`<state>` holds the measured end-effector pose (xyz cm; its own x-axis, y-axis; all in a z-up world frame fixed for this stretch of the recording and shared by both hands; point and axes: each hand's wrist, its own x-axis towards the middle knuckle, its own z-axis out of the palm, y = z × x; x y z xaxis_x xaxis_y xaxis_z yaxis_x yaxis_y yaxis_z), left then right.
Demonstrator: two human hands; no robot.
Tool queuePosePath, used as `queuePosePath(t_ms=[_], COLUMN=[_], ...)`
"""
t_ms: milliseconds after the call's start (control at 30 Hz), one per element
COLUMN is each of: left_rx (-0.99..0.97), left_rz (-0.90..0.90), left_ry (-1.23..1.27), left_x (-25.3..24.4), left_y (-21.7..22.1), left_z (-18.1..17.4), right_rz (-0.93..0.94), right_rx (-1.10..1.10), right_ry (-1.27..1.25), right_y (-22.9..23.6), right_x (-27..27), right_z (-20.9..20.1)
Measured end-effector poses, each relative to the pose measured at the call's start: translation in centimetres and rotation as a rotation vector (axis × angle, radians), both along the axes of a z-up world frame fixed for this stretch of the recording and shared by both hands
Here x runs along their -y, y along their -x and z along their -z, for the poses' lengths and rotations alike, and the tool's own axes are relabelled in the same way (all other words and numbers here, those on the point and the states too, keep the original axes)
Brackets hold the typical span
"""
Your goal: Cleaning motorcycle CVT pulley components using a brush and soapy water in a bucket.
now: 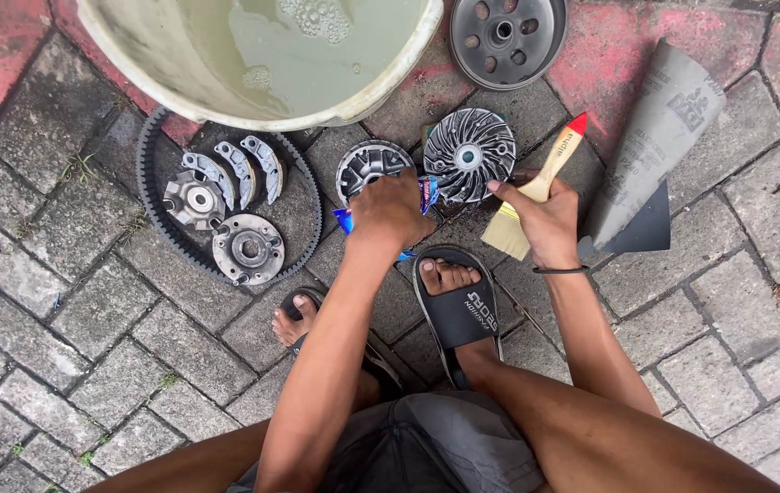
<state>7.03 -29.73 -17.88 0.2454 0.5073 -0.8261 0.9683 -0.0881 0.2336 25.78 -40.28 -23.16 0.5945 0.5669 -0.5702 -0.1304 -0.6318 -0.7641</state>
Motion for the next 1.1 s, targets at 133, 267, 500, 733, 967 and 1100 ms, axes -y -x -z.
queuePosePath(t_ms=[133,267,500,733,967,1100], left_rx=[0.134,0.193,0.224,0.299,0.350,0.285], left_rz=[-0.011,0.065,-0.059,-0.066,0.099,0.215], left_ry=[-0.004,0.000,0.053,0.057,0.037,0.069], left_x=[-0.5,-1.0,-3.5,-2.7,-3.6,-3.9], left_y=[-0.2,-0.3,2.6,3.2,1.2,0.5], left_z=[-1.5,-4.2,-8.5,-8.2,-8.7,-8.1], right_rz=[0.121,0.177,0.291,0.298,0.225,0.097], right_rx=[-0.144,-0.248,-0.415,-0.522,-0.489,-0.469], right_ry=[-0.016,-0.048,-0.148,-0.242,-0.263,-0.300], right_y=[0.8,1.2,2.0,0.0,-2.8,-4.3], right_x=[0.4,0.3,-0.3,0.7,1.7,1.9], right_z=[2.0,1.4,-0.8,0.7,-0.7,-2.0])
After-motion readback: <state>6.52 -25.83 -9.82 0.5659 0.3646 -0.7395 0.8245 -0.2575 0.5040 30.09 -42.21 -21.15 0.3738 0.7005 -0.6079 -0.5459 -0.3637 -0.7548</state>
